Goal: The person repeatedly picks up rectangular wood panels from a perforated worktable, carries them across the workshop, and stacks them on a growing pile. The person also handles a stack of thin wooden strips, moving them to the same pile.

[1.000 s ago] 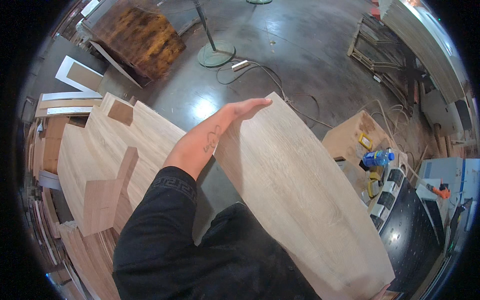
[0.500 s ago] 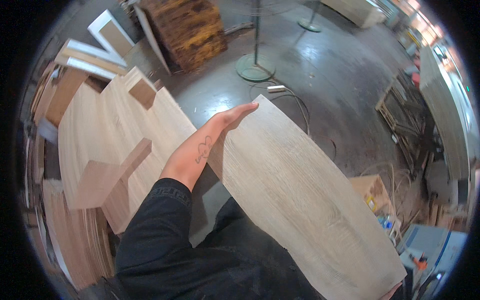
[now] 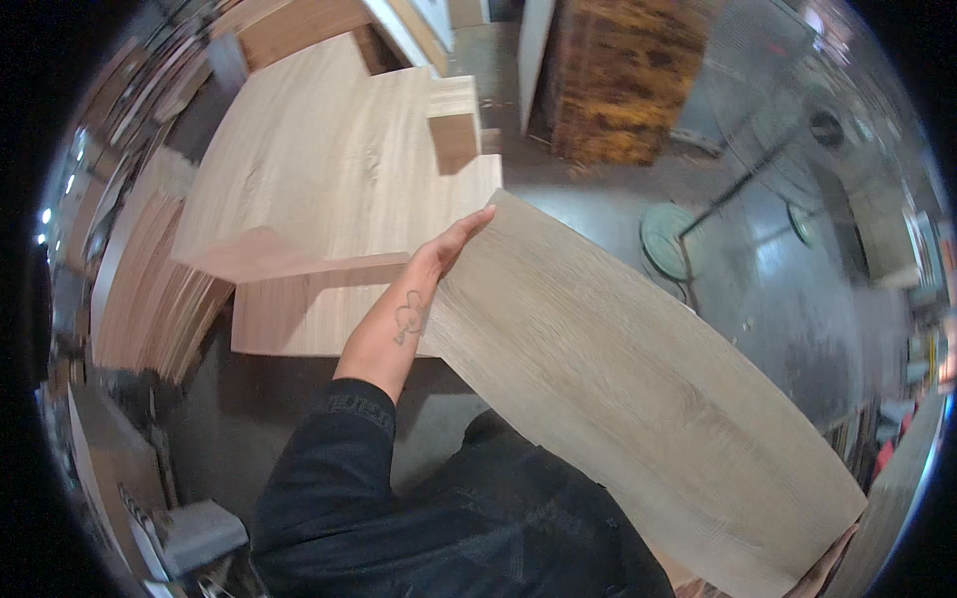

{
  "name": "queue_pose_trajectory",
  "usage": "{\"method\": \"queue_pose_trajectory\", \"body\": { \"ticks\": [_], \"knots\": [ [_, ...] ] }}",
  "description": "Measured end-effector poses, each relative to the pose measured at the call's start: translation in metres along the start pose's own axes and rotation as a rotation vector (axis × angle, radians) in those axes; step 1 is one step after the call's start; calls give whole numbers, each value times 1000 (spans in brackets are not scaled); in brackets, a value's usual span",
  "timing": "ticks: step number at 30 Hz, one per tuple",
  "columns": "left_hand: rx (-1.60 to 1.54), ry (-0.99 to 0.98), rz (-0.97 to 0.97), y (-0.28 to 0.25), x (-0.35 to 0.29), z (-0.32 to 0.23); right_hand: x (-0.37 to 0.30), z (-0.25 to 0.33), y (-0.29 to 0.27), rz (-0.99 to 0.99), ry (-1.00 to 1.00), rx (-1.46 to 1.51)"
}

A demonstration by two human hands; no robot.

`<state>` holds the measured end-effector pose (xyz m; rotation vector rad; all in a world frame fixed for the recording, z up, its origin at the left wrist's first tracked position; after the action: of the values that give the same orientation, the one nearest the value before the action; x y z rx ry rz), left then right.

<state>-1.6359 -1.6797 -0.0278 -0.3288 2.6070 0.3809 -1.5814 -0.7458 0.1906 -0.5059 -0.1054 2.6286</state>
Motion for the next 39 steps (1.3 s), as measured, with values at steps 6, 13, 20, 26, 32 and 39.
{"method": "queue_pose_trajectory", "body": {
  "ticks": [6,13,20,26,32,39],
  "knots": [
    [-427,46,-179,-93,12,5,241,105,216,385,-131,-62],
    [-538,366,-634,-137,-66,43,397,267,554,686,-606,-401],
    [-737,406,-969,-173,-100,150,363,326,926,1038,-580,-566],
    [-847,338,-1279,-196,-121,198,257,317,1166,1193,-816,-731],
    [-981,453,-1331,-177,-144,200,141,261,1329,1492,-682,-719],
    [-1118,460,-1494,-139,-132,196,51,178,1524,1810,-596,-950]
  ]
}}
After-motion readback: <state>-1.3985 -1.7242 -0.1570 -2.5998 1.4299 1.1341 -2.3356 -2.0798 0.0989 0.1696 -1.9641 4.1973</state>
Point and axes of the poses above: each hand's wrist, its own x-axis towards the middle knuckle, its own y-axis out of the palm, z = x × y, the point moved 8 cm from there along x, towards the middle knuckle, and after that the axes turned 2 degrees about -z, right-handed, at the moved point
